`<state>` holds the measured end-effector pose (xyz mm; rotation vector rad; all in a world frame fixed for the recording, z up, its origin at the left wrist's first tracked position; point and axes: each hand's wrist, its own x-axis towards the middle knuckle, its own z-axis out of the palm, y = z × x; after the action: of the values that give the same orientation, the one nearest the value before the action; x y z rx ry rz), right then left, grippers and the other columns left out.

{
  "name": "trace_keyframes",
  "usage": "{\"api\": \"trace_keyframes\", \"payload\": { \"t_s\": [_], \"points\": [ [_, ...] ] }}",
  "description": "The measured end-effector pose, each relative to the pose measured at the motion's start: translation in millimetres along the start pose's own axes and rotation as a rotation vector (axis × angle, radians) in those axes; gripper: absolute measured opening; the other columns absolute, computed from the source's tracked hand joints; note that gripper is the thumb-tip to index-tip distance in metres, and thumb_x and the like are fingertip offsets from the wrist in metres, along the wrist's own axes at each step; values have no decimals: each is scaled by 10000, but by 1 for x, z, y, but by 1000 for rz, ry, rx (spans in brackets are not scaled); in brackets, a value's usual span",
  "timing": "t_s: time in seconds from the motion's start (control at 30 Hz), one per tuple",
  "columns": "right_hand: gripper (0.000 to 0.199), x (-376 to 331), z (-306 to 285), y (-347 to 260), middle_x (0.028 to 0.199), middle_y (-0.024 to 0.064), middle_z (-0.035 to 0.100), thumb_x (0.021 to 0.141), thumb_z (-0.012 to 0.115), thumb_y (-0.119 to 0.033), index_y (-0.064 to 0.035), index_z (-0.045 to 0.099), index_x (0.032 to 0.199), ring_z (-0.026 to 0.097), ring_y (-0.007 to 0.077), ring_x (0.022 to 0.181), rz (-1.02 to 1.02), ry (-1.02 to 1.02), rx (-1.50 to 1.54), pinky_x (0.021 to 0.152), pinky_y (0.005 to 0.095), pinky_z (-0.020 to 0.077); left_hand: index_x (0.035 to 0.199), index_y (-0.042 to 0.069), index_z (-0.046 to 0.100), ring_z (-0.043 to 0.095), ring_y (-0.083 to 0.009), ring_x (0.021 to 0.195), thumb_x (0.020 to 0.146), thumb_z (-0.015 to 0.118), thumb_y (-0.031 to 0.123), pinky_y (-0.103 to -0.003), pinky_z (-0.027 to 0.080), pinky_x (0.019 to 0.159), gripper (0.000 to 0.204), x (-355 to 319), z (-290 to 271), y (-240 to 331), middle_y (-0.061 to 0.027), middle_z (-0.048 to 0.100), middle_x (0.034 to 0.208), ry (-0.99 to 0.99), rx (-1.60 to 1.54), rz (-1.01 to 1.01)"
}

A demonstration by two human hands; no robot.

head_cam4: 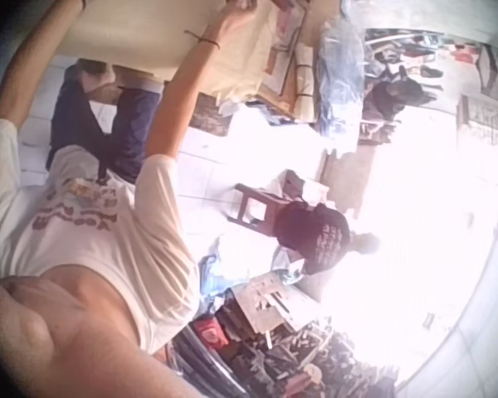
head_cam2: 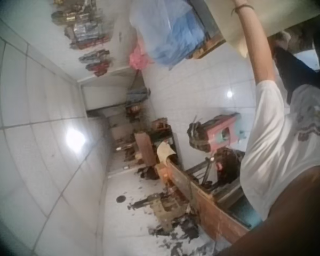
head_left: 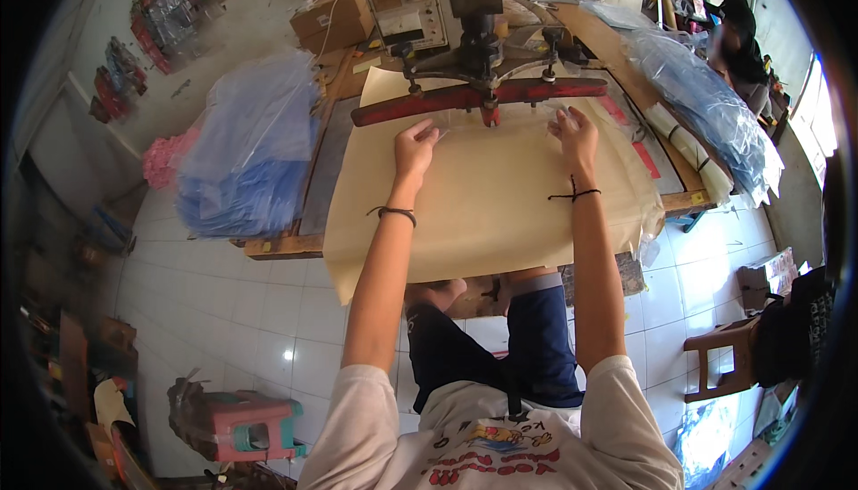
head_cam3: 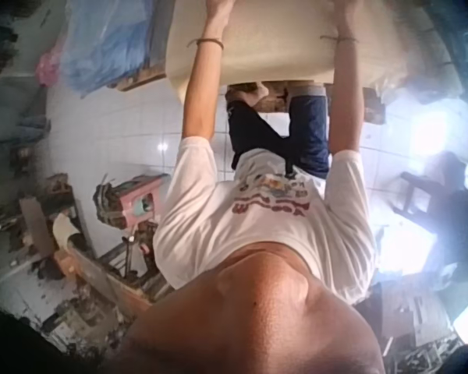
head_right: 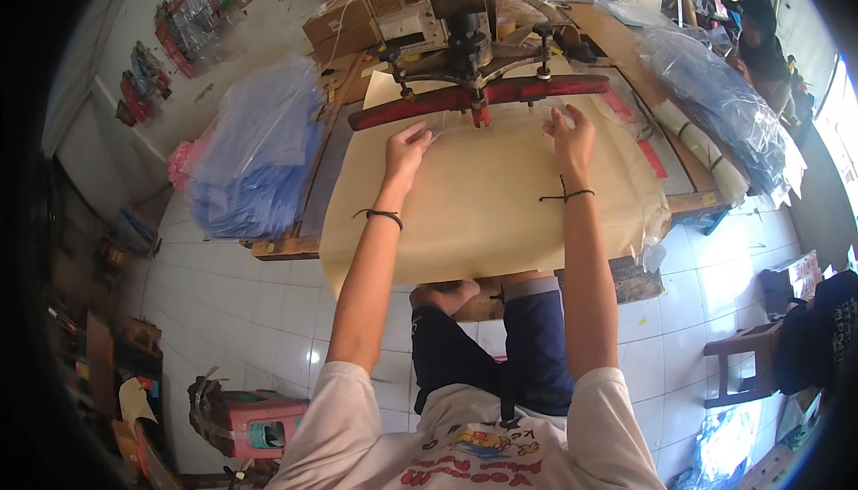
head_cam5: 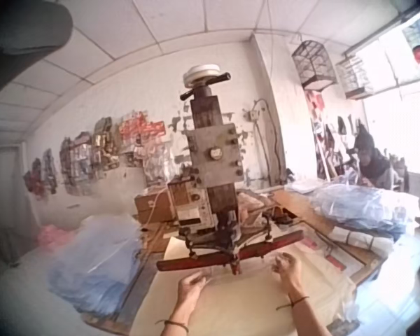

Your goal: The person aligns a clear plastic bag and plastic handles on a work table, seals them together using a heat press machine, and holds up the assembled bag.

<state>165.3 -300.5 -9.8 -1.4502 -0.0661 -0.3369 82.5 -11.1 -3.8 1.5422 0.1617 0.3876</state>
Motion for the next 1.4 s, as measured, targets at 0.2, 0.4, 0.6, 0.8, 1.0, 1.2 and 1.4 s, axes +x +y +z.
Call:
{"api": "trace_keyframes", "payload": {
  "t_s": [0.2,0.4,0.6,0.8,1.0,1.2,1.4],
  "points": [
    [482,0,3,-1,1072,206,726,973,695,-169,122,551,1330,751,189,780,-131,57,-197,715,290,560,1374,-56,572,630,-330,1221,938,707,150,-381,521,1021,501,-2,5,-8,-277,558,1418,-4,448,259],
    [489,20,-3,16,1118,171,719,955,723,-219,72,590,1325,745,173,873,-47,-4,-163,758,315,557,1309,-13,628,592,-420,1234,877,745,199,-463,497,1033,496,0,7,-6,-260,612,1348,122,1014,633],
    [494,29,-22,13,1095,140,714,950,720,-227,65,594,1328,704,144,863,-91,-221,-234,717,284,547,991,25,672,671,-337,1000,875,691,136,-434,552,877,162,-2,11,2,-146,718,1069,78,1293,879],
    [478,21,-31,0,1026,63,692,938,725,-199,37,593,1332,665,121,835,40,-287,-49,741,252,538,1029,21,670,697,-306,866,893,655,115,-411,573,788,165,-10,16,6,-148,724,981,55,1326,900],
    [551,18,-23,-7,1227,81,621,967,663,-106,9,444,1459,636,173,1060,272,-286,342,927,279,513,1059,-4,665,723,-318,896,909,626,98,-385,596,778,185,-5,19,2,-182,736,1057,172,1348,976],
    [597,29,-18,3,1167,99,617,930,679,-29,-16,412,1464,642,212,1097,250,-250,369,949,306,523,984,8,693,715,-281,889,907,658,179,-384,585,779,191,5,22,-3,-171,736,1040,152,1336,1032],
    [545,16,-12,-8,1070,108,654,917,665,-12,-13,423,1406,692,213,968,313,-189,410,799,290,534,860,48,694,707,-279,797,914,680,253,-394,584,704,213,0,18,1,-110,714,880,125,1258,975]
  ]
}}
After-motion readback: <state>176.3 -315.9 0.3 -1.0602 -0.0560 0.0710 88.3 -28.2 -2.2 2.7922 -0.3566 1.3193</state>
